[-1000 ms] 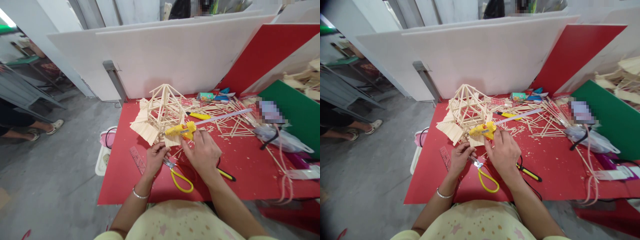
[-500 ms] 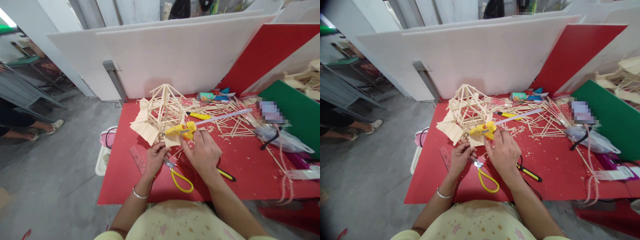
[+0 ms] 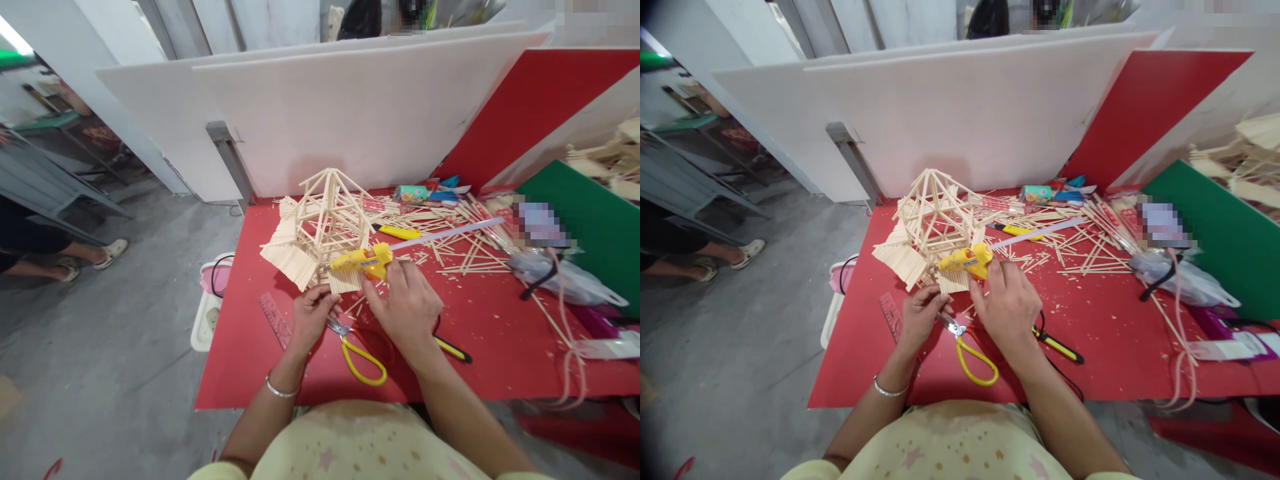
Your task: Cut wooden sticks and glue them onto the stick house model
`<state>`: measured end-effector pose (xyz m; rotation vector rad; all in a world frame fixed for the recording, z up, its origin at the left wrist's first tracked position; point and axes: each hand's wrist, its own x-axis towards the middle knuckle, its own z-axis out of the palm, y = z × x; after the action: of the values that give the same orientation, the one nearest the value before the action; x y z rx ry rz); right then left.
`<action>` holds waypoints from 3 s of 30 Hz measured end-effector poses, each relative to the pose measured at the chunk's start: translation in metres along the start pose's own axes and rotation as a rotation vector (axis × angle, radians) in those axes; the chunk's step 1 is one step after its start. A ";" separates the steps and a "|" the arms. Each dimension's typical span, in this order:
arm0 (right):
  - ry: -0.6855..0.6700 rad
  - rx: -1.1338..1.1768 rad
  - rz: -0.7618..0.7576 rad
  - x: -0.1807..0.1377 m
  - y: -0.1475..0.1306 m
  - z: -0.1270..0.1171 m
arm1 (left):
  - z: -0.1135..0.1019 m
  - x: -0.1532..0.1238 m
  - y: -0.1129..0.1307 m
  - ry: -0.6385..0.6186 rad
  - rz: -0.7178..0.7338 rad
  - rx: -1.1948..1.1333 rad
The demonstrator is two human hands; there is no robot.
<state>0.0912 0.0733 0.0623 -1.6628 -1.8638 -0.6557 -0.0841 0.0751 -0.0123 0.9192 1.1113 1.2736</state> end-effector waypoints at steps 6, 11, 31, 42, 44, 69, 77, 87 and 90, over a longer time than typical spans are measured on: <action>0.000 -0.002 0.000 0.000 0.000 0.000 | 0.001 0.000 0.002 -0.003 -0.015 -0.003; -0.004 0.000 -0.002 0.000 0.000 -0.001 | 0.001 0.000 0.002 0.003 -0.021 0.002; -0.010 0.024 0.004 0.000 -0.001 -0.002 | 0.001 -0.002 0.004 -0.004 -0.009 0.003; -0.014 0.029 0.007 -0.001 0.000 -0.001 | 0.001 -0.001 0.001 -0.004 0.001 -0.017; -0.014 0.034 0.006 -0.001 0.000 -0.001 | 0.001 -0.001 0.001 -0.006 0.000 -0.013; -0.008 0.026 0.009 -0.001 0.000 -0.001 | 0.001 -0.002 0.001 -0.010 0.000 -0.006; -0.016 0.049 0.014 -0.001 0.000 0.000 | 0.001 -0.002 0.004 -0.023 -0.006 0.011; 0.024 0.054 0.031 -0.001 -0.001 0.000 | 0.001 -0.002 0.004 -0.004 -0.015 -0.009; 0.028 0.066 0.032 0.000 -0.001 0.000 | 0.002 -0.002 0.004 -0.006 -0.012 -0.008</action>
<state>0.0901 0.0725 0.0624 -1.6295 -1.8154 -0.5946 -0.0835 0.0732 -0.0080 0.9084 1.1043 1.2636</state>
